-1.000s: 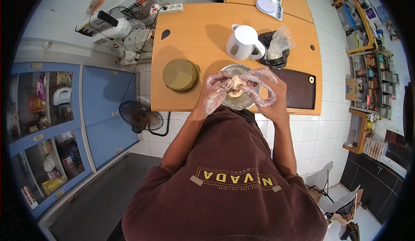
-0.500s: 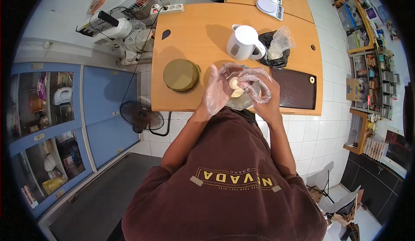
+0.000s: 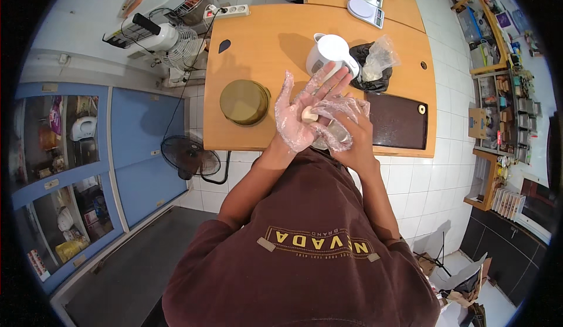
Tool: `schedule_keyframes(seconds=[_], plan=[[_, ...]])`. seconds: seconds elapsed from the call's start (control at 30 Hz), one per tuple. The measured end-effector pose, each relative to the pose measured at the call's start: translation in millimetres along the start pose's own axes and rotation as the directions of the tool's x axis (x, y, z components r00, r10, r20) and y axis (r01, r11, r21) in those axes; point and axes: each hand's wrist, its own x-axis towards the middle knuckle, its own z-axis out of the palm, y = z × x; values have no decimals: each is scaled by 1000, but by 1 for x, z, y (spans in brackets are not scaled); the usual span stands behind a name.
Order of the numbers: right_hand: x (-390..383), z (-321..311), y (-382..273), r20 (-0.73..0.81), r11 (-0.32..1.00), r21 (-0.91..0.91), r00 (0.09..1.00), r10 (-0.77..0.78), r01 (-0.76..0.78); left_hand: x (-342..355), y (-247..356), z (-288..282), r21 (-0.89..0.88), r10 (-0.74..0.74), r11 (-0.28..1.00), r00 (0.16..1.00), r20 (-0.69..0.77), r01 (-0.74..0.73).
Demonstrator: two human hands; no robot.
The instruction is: The person handles and shapes pieces of dough by hand. They roll a piece of dough into a ball between their hands and place it back into a bowl.
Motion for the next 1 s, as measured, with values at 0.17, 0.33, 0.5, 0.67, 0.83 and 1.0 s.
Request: schedule_keyframes(seconds=[0.17,0.33,0.5,0.67,0.83,1.0], plan=[[5,-6,1,-109,1000,-9,994,26,-27,3,4,-18,-228,19,973,989,144,15],[11,-1,-1,-182,988,-53,975,131,-142,0,2,-11,-334,54,943,993,106,-16],[3,20,13,-80,926,195,936,344,-323,-1,-2,0,44,100,994,992,71,-103],[-7,41,18,-11,845,359,903,429,-397,-1,-3,-5,109,100,987,987,126,-114],[-3,34,11,51,602,670,836,546,-434,-1,-6,-8,105,121,986,987,104,-132],[0,20,13,-108,859,419,923,371,-296,1,-1,-11,-200,109,976,988,111,-85]])
